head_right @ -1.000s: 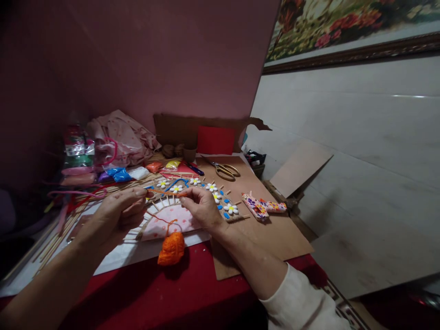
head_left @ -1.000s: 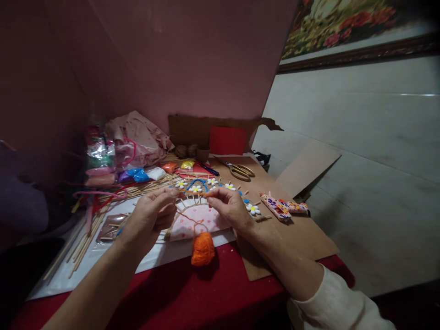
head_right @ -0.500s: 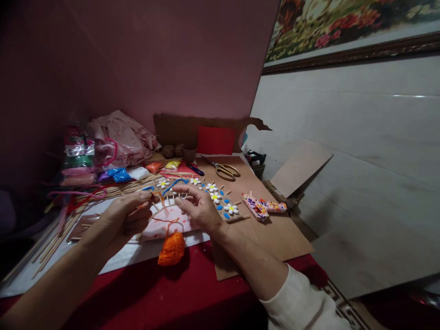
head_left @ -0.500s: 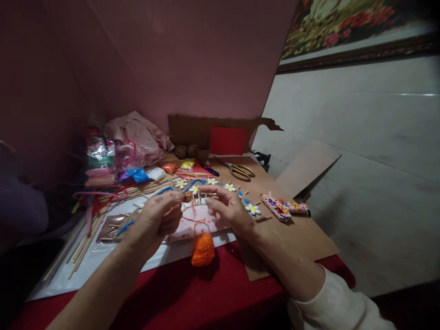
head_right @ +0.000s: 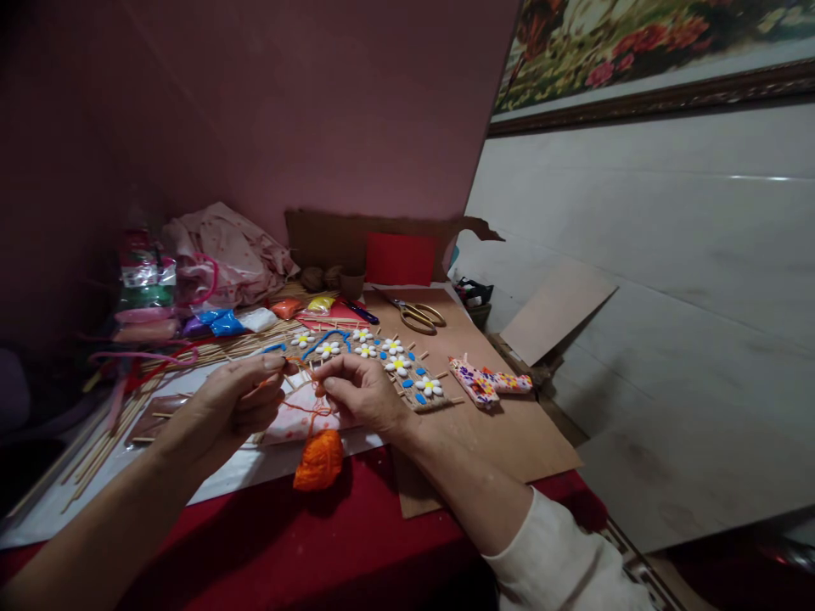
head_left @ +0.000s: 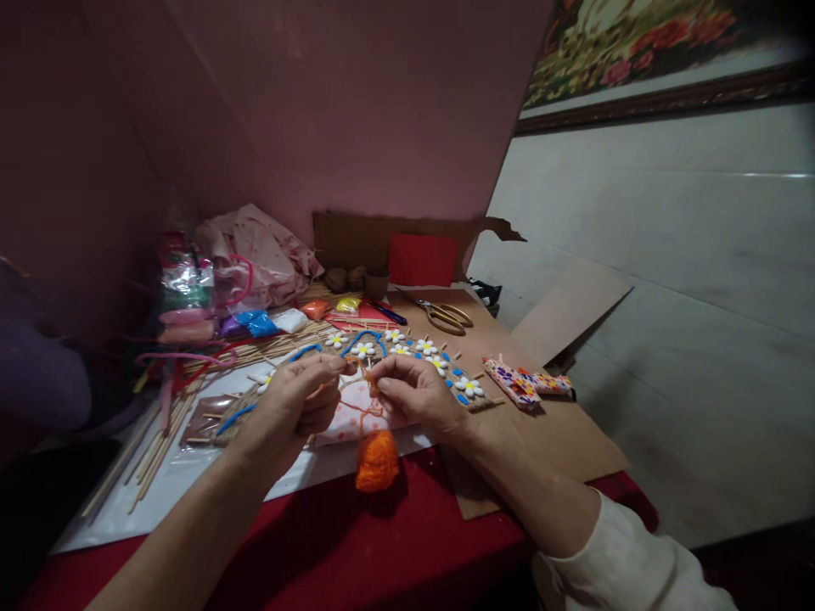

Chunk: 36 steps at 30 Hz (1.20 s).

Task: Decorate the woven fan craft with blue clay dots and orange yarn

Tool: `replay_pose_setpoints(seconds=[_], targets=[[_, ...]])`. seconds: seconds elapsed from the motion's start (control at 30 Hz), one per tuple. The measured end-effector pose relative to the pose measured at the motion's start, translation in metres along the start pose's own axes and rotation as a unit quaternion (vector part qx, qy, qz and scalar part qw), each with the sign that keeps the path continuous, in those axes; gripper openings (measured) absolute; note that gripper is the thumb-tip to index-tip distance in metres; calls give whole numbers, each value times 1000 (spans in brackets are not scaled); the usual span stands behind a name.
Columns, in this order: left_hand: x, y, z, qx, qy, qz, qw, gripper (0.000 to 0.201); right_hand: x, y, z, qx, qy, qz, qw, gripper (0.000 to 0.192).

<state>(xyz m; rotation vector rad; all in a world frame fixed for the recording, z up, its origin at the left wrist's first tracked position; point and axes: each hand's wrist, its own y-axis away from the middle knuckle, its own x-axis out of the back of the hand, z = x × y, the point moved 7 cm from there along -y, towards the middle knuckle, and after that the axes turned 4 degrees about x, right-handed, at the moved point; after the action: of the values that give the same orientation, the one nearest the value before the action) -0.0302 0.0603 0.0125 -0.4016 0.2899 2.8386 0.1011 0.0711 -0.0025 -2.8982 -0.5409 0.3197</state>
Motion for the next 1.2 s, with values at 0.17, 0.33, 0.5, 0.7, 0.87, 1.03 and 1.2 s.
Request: replay_pose_setpoints(seconds=[0.17, 0.33, 0.5, 0.7, 0.87, 1.03, 1.2], targets=[[-1, 1, 1, -2, 3, 2, 1000, 18, -5, 1, 1, -26, 6, -29, 999, 23], [0, 0, 4, -10, 14, 7, 1000, 19, -2, -1, -1, -19, 51, -15, 998, 15], [-1, -1, 6, -12, 29, 6, 999, 17, 4, -4, 1, 22, 117, 9, 993, 11], [-1, 1, 6, -18, 34, 13, 999, 19, 13, -6, 5, 37, 193, 44, 980, 12], [4, 1, 9, -36, 45, 17, 998, 17, 24, -6, 7, 32, 245, 79, 966, 14], [5, 2, 10, -37, 58, 6, 998, 18, 32, -6, 2, 67, 328, 127, 934, 17], [4, 2, 7, -25, 44, 5, 999, 18, 35, -3, -9, 76, 272, 162, 945, 14]])
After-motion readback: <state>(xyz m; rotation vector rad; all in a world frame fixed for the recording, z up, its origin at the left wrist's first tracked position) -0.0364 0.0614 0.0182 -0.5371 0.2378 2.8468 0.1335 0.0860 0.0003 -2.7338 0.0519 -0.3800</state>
